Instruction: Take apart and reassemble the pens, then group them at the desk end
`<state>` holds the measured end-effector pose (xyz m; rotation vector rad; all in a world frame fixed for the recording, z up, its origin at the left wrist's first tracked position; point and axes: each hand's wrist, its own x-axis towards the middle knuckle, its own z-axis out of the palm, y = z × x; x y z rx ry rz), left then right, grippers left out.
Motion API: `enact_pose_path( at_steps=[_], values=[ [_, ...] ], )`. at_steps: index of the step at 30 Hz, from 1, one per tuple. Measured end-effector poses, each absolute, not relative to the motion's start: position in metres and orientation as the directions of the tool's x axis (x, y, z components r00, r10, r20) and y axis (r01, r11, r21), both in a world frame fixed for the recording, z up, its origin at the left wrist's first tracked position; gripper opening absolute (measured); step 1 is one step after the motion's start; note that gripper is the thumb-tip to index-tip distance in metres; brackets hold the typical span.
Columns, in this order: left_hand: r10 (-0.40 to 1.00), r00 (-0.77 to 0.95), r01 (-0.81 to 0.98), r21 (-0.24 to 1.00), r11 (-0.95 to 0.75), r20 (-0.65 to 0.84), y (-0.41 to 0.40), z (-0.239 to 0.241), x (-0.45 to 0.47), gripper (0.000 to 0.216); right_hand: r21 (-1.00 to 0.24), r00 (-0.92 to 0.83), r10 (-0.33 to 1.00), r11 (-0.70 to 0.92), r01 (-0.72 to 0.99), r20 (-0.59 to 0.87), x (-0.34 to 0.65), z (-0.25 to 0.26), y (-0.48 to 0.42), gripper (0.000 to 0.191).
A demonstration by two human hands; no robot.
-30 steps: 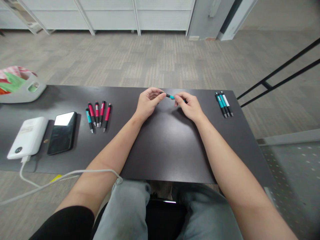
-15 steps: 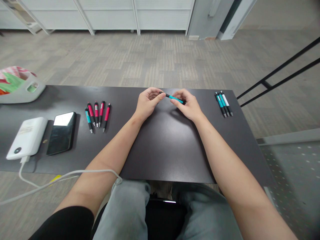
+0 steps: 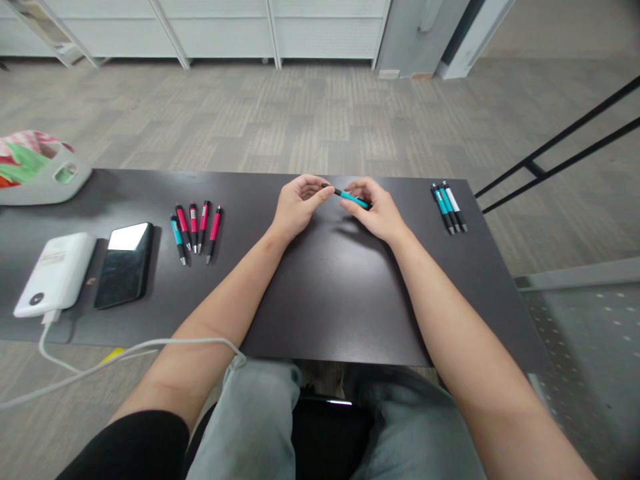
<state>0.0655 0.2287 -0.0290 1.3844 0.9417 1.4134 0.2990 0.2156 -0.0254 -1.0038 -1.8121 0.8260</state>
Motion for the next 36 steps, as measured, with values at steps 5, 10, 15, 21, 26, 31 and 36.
enact_pose_path(
  at_steps=[5,10,15,21,26,31,36],
  values=[
    [0.945,0.065,-0.091,0.945,-0.313,0.32,0.23,-0.03,0.065,0.052,-0.817,-0.316,0.883,0.45,0.359,0.348,0.298,-0.02,0.212,0.057],
    [0.943,0.045,-0.069,0.943,-0.327,0.33,0.228,-0.03,0.067,0.052,-0.814,-0.349,0.883,0.439,0.381,0.313,0.3,-0.014,0.211,0.065],
    [0.948,0.033,-0.065,0.947,-0.313,0.316,0.224,-0.027,0.072,0.047,-0.834,-0.319,0.901,0.404,0.376,0.292,0.299,-0.018,0.213,0.064],
    [0.95,0.002,0.045,0.949,-0.312,0.312,0.216,-0.02,0.073,0.041,-0.816,-0.208,0.899,0.437,0.377,0.385,0.297,-0.023,0.215,0.048],
    [0.925,0.066,0.178,0.908,-0.379,0.374,0.211,-0.014,0.07,0.044,-0.799,-0.24,0.868,0.495,0.34,0.436,0.299,-0.024,0.214,0.042],
    [0.917,0.079,0.196,0.896,-0.398,0.39,0.209,-0.008,0.07,0.045,-0.802,-0.258,0.875,0.481,0.354,0.41,0.299,-0.021,0.212,0.047],
    [0.909,0.082,0.195,0.888,-0.416,0.408,0.205,-0.002,0.071,0.039,-0.804,-0.278,0.889,0.451,0.388,0.365,0.298,-0.012,0.209,0.058]
  ],
)
